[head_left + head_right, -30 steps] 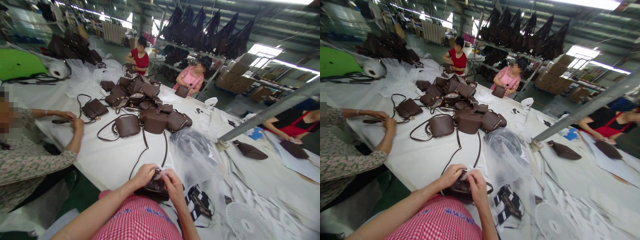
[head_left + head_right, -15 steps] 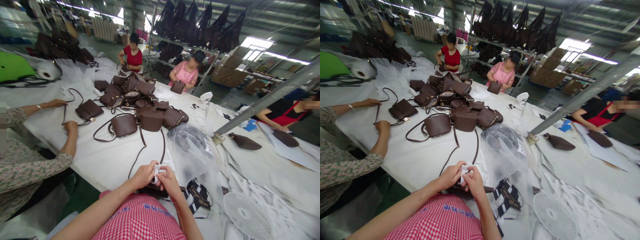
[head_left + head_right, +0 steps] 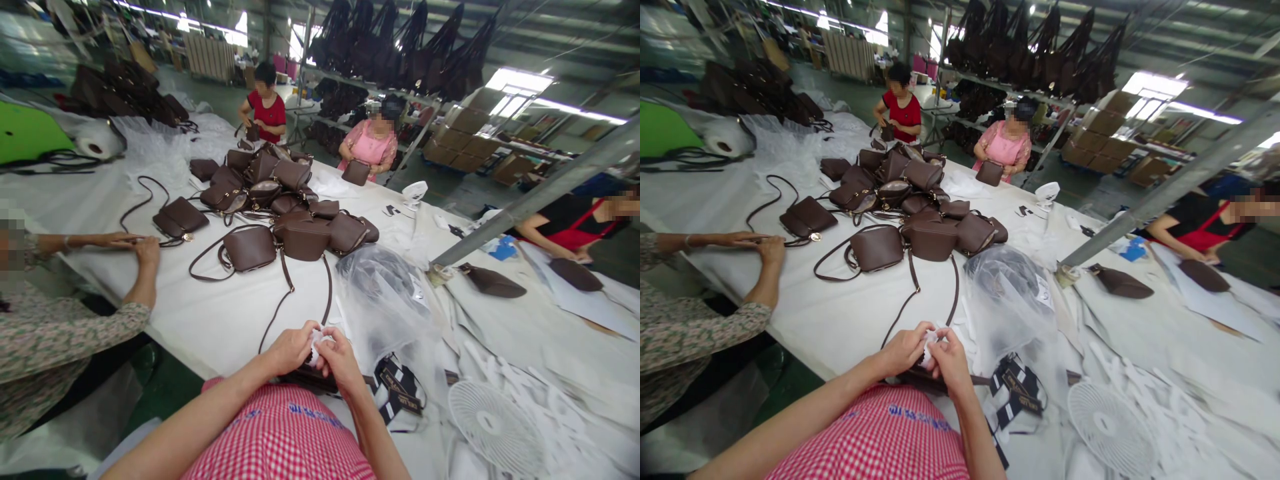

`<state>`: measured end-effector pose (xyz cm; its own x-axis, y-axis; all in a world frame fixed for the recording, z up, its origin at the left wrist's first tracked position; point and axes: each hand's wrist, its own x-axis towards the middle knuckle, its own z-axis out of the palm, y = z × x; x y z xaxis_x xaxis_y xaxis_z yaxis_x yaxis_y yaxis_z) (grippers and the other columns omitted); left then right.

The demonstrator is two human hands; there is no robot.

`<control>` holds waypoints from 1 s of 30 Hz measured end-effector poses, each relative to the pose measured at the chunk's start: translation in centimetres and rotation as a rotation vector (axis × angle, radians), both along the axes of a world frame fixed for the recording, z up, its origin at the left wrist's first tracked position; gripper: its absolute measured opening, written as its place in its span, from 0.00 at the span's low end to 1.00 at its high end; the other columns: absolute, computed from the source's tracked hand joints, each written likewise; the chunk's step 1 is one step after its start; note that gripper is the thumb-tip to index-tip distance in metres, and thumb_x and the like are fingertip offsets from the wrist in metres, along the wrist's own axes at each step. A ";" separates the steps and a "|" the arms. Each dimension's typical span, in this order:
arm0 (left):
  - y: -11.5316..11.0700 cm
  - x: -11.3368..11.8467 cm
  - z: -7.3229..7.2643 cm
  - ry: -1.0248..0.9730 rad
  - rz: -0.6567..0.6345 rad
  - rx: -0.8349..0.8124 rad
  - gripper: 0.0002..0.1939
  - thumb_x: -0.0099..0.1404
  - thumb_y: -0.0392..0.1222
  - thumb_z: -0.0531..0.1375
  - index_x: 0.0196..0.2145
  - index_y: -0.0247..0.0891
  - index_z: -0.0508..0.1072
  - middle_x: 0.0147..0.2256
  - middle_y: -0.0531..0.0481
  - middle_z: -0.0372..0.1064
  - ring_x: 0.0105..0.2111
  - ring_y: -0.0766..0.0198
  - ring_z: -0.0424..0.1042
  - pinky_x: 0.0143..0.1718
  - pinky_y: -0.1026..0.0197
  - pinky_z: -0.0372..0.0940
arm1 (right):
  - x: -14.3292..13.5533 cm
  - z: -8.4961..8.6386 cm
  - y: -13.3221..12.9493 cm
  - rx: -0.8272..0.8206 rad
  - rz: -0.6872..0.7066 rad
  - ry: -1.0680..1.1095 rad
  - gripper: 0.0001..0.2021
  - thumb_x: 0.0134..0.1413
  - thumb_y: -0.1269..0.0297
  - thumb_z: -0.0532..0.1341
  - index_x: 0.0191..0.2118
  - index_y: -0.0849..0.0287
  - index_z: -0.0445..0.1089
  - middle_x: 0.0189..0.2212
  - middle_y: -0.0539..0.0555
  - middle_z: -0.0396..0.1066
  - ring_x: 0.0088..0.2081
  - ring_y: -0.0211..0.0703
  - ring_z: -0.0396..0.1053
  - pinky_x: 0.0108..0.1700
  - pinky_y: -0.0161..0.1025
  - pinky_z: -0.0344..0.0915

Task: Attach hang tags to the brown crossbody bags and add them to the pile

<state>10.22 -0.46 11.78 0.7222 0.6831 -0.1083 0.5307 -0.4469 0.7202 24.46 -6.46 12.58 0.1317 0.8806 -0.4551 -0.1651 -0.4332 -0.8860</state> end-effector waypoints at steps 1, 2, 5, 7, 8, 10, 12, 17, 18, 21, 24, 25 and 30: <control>0.0 0.0 -0.1 -0.014 0.012 -0.011 0.14 0.69 0.39 0.44 0.51 0.41 0.57 0.34 0.51 0.72 0.34 0.60 0.73 0.36 0.63 0.61 | 0.0 0.0 -0.1 -0.007 0.011 0.009 0.19 0.43 0.51 0.65 0.36 0.58 0.61 0.12 0.42 0.66 0.10 0.28 0.53 0.12 0.24 0.47; 0.0 0.0 -0.1 -0.023 0.025 -0.019 0.13 0.69 0.39 0.44 0.50 0.41 0.57 0.34 0.51 0.72 0.34 0.60 0.73 0.35 0.63 0.61 | -0.1 -0.1 -0.2 -0.011 0.014 0.020 0.19 0.44 0.51 0.65 0.37 0.58 0.62 0.11 0.42 0.65 0.10 0.28 0.53 0.12 0.23 0.47; 0.1 0.0 -0.2 -0.017 0.033 -0.017 0.11 0.70 0.41 0.43 0.48 0.40 0.58 0.33 0.50 0.72 0.34 0.59 0.73 0.35 0.62 0.61 | -0.2 -0.3 -0.2 -0.007 -0.019 0.035 0.19 0.44 0.51 0.65 0.36 0.59 0.63 0.10 0.41 0.63 0.10 0.28 0.52 0.13 0.23 0.47; 0.1 0.0 -0.1 -0.003 0.014 -0.003 0.11 0.71 0.42 0.42 0.47 0.40 0.58 0.34 0.49 0.72 0.34 0.58 0.74 0.35 0.62 0.61 | -0.2 -0.5 -0.1 0.001 -0.052 0.022 0.19 0.44 0.51 0.65 0.35 0.59 0.64 0.10 0.42 0.63 0.10 0.28 0.52 0.13 0.23 0.47; 0.1 0.0 0.0 0.007 0.003 0.002 0.11 0.71 0.42 0.42 0.47 0.40 0.58 0.34 0.48 0.72 0.34 0.58 0.74 0.35 0.62 0.61 | -0.3 -0.6 0.0 0.008 -0.068 0.016 0.18 0.43 0.51 0.65 0.35 0.59 0.64 0.10 0.42 0.63 0.11 0.28 0.53 0.13 0.23 0.47; 0.1 0.0 0.1 0.021 -0.018 0.010 0.11 0.71 0.41 0.42 0.48 0.40 0.57 0.35 0.48 0.73 0.35 0.58 0.74 0.36 0.62 0.61 | -0.3 -0.7 0.1 0.020 -0.094 0.011 0.18 0.43 0.51 0.66 0.34 0.59 0.64 0.10 0.42 0.64 0.11 0.28 0.54 0.13 0.24 0.47; 0.1 0.1 0.1 0.028 -0.027 0.016 0.11 0.71 0.40 0.42 0.49 0.40 0.57 0.35 0.49 0.73 0.36 0.58 0.74 0.36 0.62 0.61 | -0.4 -0.9 0.1 0.022 -0.093 0.017 0.19 0.43 0.51 0.66 0.34 0.59 0.64 0.10 0.42 0.63 0.11 0.28 0.53 0.12 0.23 0.47; 0.2 0.2 0.1 0.059 -0.047 0.090 0.12 0.71 0.39 0.42 0.50 0.38 0.56 0.32 0.49 0.73 0.33 0.59 0.74 0.33 0.62 0.61 | -0.3 -1.0 0.2 0.046 -0.142 0.082 0.20 0.41 0.50 0.68 0.32 0.58 0.62 0.12 0.42 0.65 0.11 0.28 0.56 0.12 0.23 0.50; 0.2 0.2 0.0 0.065 -0.056 0.112 0.12 0.71 0.38 0.42 0.50 0.38 0.56 0.31 0.49 0.73 0.32 0.59 0.74 0.33 0.62 0.61 | -0.3 -1.0 0.2 0.051 -0.160 0.116 0.21 0.39 0.51 0.69 0.32 0.58 0.62 0.13 0.43 0.66 0.12 0.29 0.60 0.13 0.23 0.53; 0.3 0.2 -0.3 0.087 -0.077 0.161 0.13 0.69 0.37 0.44 0.51 0.38 0.55 0.30 0.50 0.72 0.30 0.59 0.74 0.31 0.63 0.61 | 0.0 -0.8 0.4 -0.002 -0.171 0.279 0.21 0.39 0.51 0.70 0.32 0.59 0.64 0.20 0.47 0.71 0.20 0.35 0.71 0.21 0.27 0.67; 0.3 0.2 -0.8 0.089 -0.085 0.184 0.13 0.68 0.36 0.45 0.50 0.38 0.54 0.30 0.51 0.73 0.30 0.59 0.74 0.30 0.63 0.61 | 0.5 -0.7 0.6 -0.104 -0.159 0.339 0.20 0.45 0.49 0.66 0.36 0.61 0.67 0.24 0.50 0.72 0.24 0.38 0.73 0.24 0.31 0.69; 0.3 0.2 -0.9 0.079 -0.086 0.188 0.13 0.68 0.35 0.45 0.50 0.38 0.54 0.30 0.51 0.73 0.30 0.59 0.74 0.30 0.63 0.61 | 0.7 -0.7 0.7 -0.128 -0.130 0.303 0.20 0.45 0.49 0.66 0.38 0.61 0.68 0.23 0.50 0.72 0.23 0.37 0.73 0.24 0.31 0.69; 0.4 0.0 -1.2 -0.012 -0.074 0.157 0.14 0.67 0.34 0.45 0.51 0.39 0.53 0.34 0.49 0.73 0.33 0.59 0.74 0.33 0.62 0.62 | 1.3 -0.6 0.9 0.042 0.150 -0.205 0.13 0.51 0.55 0.61 0.35 0.60 0.71 0.19 0.48 0.67 0.21 0.37 0.66 0.25 0.34 0.64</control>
